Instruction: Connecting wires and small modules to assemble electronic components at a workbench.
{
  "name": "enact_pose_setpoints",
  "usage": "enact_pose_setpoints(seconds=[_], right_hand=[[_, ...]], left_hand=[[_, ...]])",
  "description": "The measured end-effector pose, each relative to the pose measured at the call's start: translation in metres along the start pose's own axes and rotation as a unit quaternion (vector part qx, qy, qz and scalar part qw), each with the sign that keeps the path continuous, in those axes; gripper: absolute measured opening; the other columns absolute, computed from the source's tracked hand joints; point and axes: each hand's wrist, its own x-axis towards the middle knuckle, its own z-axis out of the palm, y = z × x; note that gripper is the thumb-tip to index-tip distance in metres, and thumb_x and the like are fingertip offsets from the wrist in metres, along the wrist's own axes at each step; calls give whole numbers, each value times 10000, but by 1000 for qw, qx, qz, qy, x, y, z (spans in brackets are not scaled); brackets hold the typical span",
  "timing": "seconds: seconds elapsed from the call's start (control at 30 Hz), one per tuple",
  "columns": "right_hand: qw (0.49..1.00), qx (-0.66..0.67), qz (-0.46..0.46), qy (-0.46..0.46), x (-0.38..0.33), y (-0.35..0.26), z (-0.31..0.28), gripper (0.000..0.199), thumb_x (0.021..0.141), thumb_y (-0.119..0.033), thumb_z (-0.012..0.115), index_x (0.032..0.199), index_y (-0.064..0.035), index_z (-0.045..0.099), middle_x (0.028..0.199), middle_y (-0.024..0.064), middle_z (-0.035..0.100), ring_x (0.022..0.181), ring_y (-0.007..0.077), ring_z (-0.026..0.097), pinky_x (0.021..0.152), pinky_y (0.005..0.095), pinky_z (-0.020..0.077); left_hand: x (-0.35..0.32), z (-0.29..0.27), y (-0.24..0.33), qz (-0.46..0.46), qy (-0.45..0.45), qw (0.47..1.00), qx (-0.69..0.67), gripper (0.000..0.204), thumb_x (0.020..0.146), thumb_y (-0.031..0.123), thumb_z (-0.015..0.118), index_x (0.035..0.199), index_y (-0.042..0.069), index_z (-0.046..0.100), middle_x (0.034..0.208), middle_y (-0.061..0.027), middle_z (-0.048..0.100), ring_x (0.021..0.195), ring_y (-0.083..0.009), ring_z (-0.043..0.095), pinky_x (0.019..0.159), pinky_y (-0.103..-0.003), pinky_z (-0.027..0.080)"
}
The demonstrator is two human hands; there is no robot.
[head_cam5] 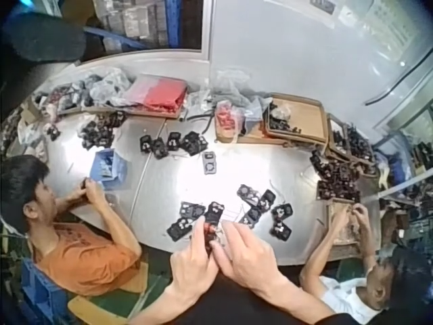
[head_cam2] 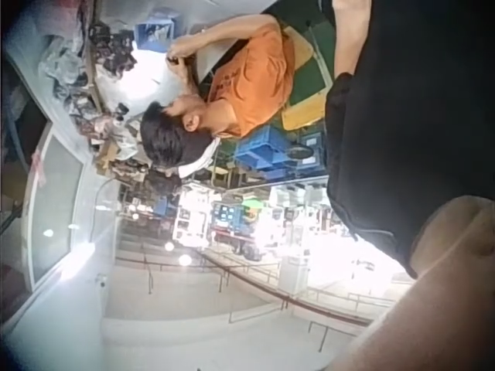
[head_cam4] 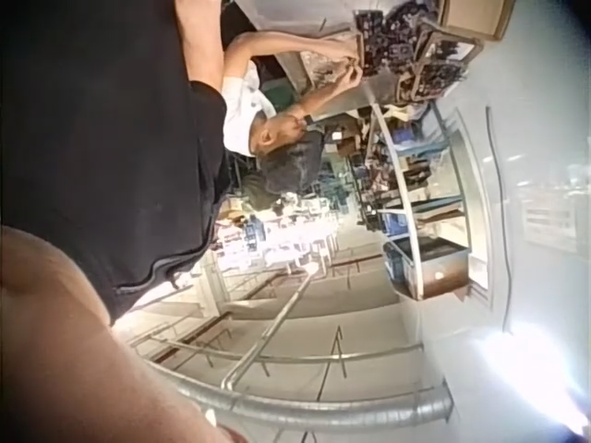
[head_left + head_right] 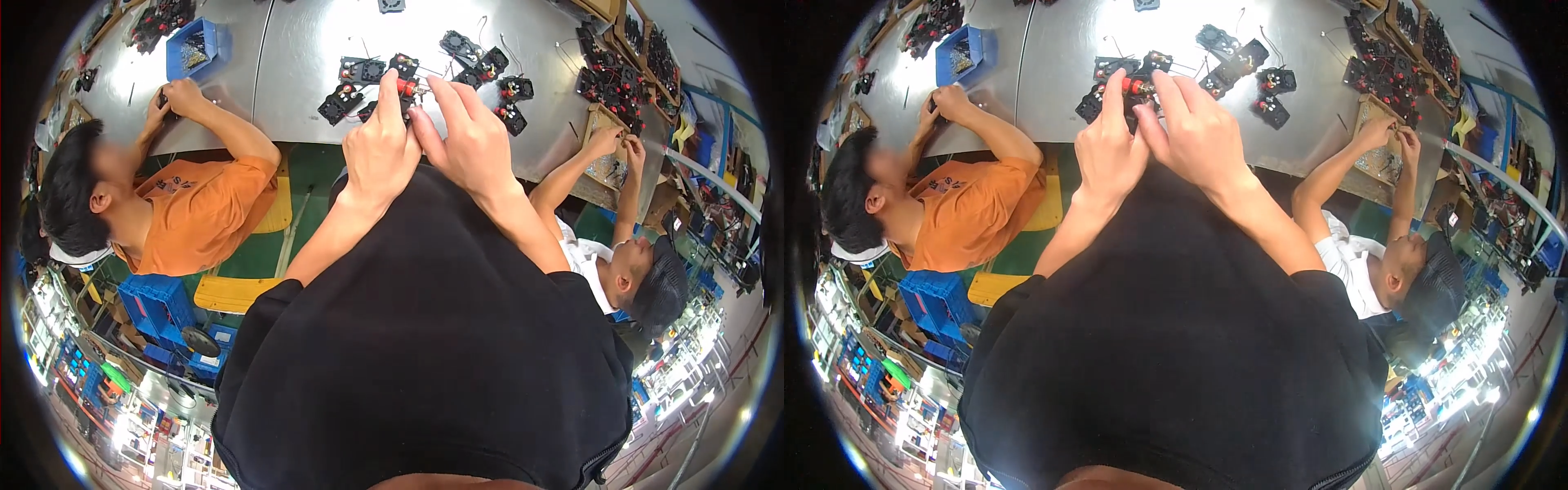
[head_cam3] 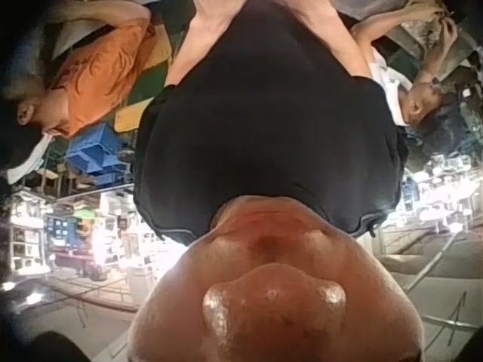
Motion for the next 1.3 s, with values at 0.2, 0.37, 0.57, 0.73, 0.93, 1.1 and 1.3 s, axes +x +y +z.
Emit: enact_pose_setpoints(seconds=[0.2, 0.37, 0.57, 0.73, 0.93, 1.1, 1.3], right_hand=[[999, -3, 26, -43, -2, -6, 1, 299, 808, -145, 712, 1063, -9, 639, 896, 102, 648, 703, 251, 655, 601, 327, 537], [999, 4, 7, -45, -5, -7, 1, 274, 816, -153, 701, 1051, -23, 646, 884, 108, 651, 696, 256, 657, 594, 329, 532], [998, 11, 38, -56, -5, -12, 4, 301, 818, -184, 702, 1060, -13, 649, 882, 118, 663, 692, 267, 661, 618, 339, 538], [968, 128, 167, -136, -5, -2, 3, 392, 826, -211, 712, 1139, 5, 616, 961, 142, 656, 754, 250, 671, 686, 349, 542], [932, 293, 202, -68, -15, 3, -4, 471, 848, -150, 683, 1269, 2, 535, 1166, 139, 605, 905, 175, 582, 766, 290, 497], [960, 204, 186, -40, -3, -3, -17, 188, 805, -122, 709, 987, -74, 713, 903, 54, 683, 738, 139, 577, 665, 280, 465], [994, 78, 79, -5, 8, 11, -27, 126, 789, -115, 714, 914, -103, 728, 859, 58, 698, 764, 211, 594, 723, 302, 454]], left_hand=[[-3, -4, -2, 4, -9, 1000, 13, 594, 820, 83, 602, 1359, -41, 386, 851, -189, 683, 587, -344, 655, 496, -399, 517], [-7, -5, -6, 17, 0, 1000, 19, 610, 805, 64, 606, 1363, -45, 385, 883, -189, 679, 613, -332, 663, 509, -391, 529], [-8, -6, -11, 34, 2, 999, 30, 599, 807, 69, 610, 1356, -42, 397, 876, -189, 678, 611, -334, 661, 508, -390, 525], [-2, -13, -15, -3, -7, 1000, -1, 558, 817, 97, 641, 1323, -24, 440, 885, -192, 683, 684, -328, 685, 603, -378, 544], [7, -22, -29, -261, -131, 790, -539, 418, 892, 113, 616, 1238, -92, 498, 1076, -133, 648, 960, -192, 642, 871, -289, 503], [13, -30, -29, -302, -187, 704, -615, 346, 918, 126, 548, 1210, -57, 517, 1051, -126, 647, 877, -177, 663, 757, -299, 568], [16, -37, -24, -437, -238, 556, -666, 258, 900, 226, 565, 1025, 7, 619, 860, -134, 676, 619, -201, 660, 477, -275, 493]])
